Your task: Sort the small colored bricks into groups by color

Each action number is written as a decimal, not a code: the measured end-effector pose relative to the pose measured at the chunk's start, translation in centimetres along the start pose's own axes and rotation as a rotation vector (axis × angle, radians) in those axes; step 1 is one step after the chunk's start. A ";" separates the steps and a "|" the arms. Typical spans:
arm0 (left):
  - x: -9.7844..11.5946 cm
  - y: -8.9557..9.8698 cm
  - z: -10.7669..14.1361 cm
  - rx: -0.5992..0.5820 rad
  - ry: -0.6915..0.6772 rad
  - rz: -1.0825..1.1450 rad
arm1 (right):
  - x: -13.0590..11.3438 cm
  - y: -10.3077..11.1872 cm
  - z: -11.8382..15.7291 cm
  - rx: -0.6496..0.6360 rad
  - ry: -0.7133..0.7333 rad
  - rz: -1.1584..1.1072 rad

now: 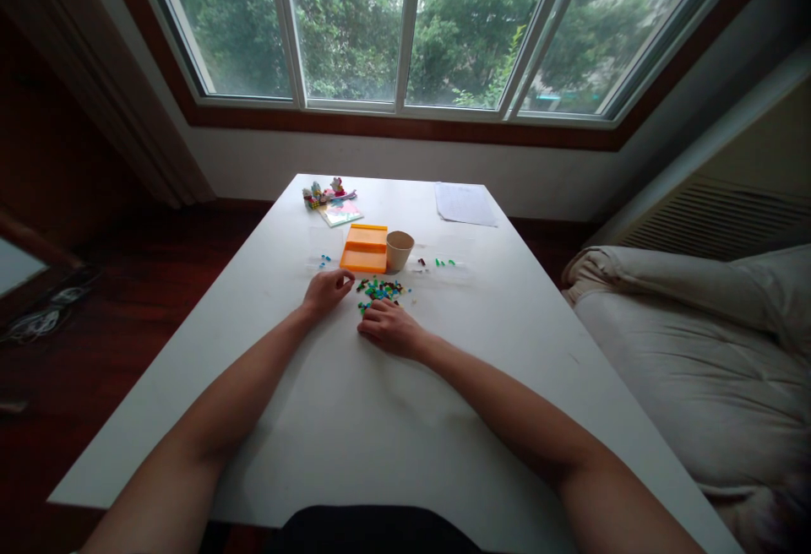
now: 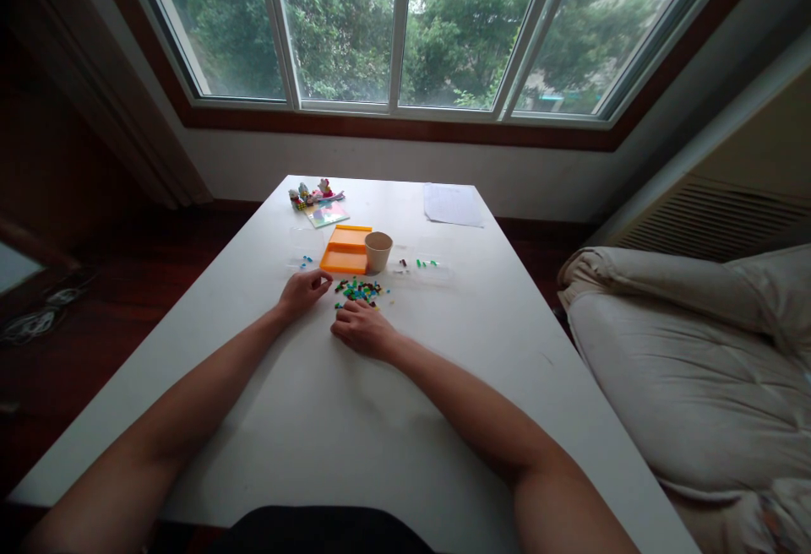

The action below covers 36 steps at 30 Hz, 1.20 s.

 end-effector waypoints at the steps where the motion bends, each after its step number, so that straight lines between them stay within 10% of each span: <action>1: 0.2 -0.1 0.0 -0.018 -0.007 -0.013 | 0.1 0.0 0.0 -0.003 0.001 -0.002; 21: 1.5 -1.5 0.5 -0.222 -0.128 -0.051 | 1.6 0.6 1.0 -0.013 -0.026 -0.186; 36: 1.1 -1.6 0.4 -0.164 -0.082 -0.082 | 2.2 0.3 1.0 0.103 -0.099 -0.247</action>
Point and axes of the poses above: each hand's wrist, its own z-axis away from the middle knuckle, its own y-axis out of the back of the hand, x = y × z, the point moved 3 cm from there along -z, towards the middle knuckle, and after that the axes turned 8 degrees about z, right-handed, at the moved point
